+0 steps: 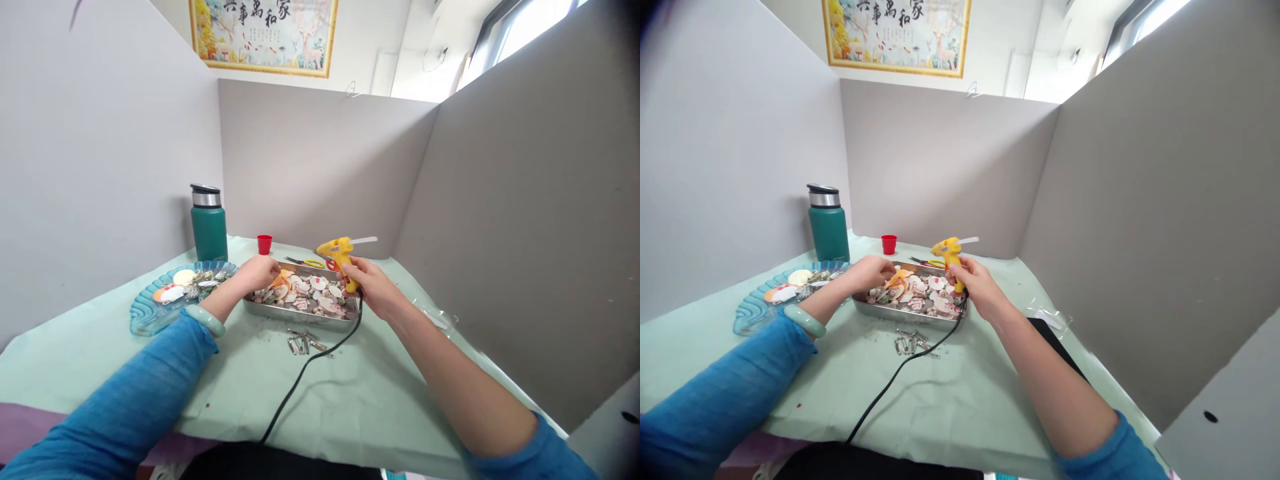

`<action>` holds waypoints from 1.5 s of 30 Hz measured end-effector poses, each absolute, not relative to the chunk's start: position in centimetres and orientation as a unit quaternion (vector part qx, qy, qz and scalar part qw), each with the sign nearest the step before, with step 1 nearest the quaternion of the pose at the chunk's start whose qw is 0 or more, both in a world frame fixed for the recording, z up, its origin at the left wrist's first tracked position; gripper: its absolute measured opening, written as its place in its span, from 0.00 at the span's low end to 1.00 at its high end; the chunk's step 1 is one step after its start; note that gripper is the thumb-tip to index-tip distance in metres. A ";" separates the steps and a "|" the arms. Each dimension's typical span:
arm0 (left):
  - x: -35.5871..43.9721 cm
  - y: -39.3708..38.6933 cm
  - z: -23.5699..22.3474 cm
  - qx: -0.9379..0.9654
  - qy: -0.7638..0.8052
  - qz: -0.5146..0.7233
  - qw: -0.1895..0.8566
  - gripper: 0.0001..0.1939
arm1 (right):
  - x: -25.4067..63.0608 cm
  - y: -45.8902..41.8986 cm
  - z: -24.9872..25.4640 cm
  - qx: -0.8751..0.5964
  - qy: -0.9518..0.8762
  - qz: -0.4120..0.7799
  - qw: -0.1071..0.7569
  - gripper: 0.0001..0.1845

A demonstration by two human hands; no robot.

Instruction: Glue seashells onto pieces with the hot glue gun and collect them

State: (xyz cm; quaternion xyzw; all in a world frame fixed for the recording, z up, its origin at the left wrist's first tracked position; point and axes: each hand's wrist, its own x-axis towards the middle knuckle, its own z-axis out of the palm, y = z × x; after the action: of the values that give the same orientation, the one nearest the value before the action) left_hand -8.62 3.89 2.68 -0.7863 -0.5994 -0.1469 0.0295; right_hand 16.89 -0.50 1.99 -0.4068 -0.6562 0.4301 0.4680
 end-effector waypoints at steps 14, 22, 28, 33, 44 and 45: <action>-1.1 7.4 2.6 -0.834 -0.548 -0.037 0.054 0.15 | 17.1 0.0 -1.3 -0.378 -0.534 0.471 0.592 0.16; 2.3 9.0 2.1 -0.794 -0.607 -0.013 0.033 0.16 | 16.7 -0.2 -1.8 -0.393 -0.576 0.442 0.565 0.16; 0.4 8.6 3.1 -0.810 -0.586 -0.030 0.016 0.14 | 16.7 -0.3 -1.7 -0.402 -0.569 0.441 0.565 0.17; -1.8 7.2 3.3 -0.846 -0.531 -0.043 0.006 0.12 | 16.7 -0.6 -1.4 -0.417 -0.577 0.434 0.552 0.16; -0.2 4.8 2.6 -0.896 -0.439 0.046 0.051 0.16 | 16.7 -0.7 -1.4 -0.423 -0.590 0.438 0.530 0.16; 0.5 4.6 2.6 -0.887 -0.452 0.069 0.068 0.15 | 16.7 -0.6 -1.4 -0.423 -0.592 0.437 0.529 0.16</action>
State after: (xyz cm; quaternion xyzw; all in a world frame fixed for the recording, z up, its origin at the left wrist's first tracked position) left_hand 0.47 4.57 2.58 -0.8868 -0.4519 0.0692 0.0682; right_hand 16.67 -0.62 -1.43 -0.4227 -0.5917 0.4371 0.5293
